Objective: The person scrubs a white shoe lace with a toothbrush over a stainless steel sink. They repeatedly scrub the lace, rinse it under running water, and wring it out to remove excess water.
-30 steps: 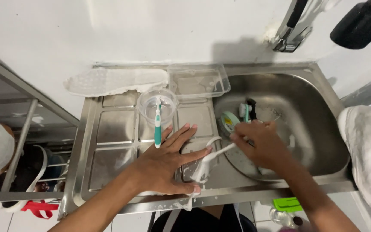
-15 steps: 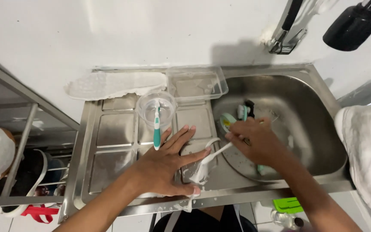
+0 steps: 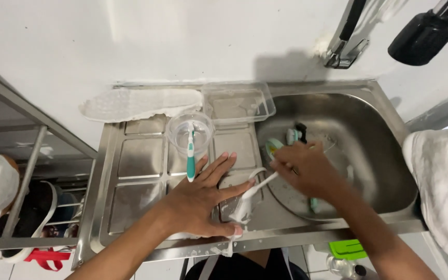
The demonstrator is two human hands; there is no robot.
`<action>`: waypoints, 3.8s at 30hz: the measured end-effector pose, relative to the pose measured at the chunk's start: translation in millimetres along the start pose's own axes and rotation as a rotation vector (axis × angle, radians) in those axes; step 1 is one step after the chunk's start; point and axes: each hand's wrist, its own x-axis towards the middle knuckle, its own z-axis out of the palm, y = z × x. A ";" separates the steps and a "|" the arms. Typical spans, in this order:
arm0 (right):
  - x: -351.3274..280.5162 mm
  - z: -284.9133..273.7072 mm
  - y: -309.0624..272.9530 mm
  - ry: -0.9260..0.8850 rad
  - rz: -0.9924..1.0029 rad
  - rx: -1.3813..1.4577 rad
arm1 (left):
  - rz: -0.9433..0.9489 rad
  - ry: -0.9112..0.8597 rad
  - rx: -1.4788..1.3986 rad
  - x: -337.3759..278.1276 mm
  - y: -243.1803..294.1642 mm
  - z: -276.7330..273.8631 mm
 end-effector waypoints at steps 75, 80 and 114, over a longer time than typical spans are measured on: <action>-24.8 -10.8 13.5 0.081 0.532 0.143 | 0.481 0.731 0.144 9.6 -10.0 41.7; -2.9 -1.2 -24.5 0.021 0.423 0.192 | 0.438 0.716 0.332 13.2 -6.6 44.3; -32.3 -115.1 -70.6 0.558 -0.167 0.848 | 0.419 0.440 -0.870 24.6 91.8 -15.2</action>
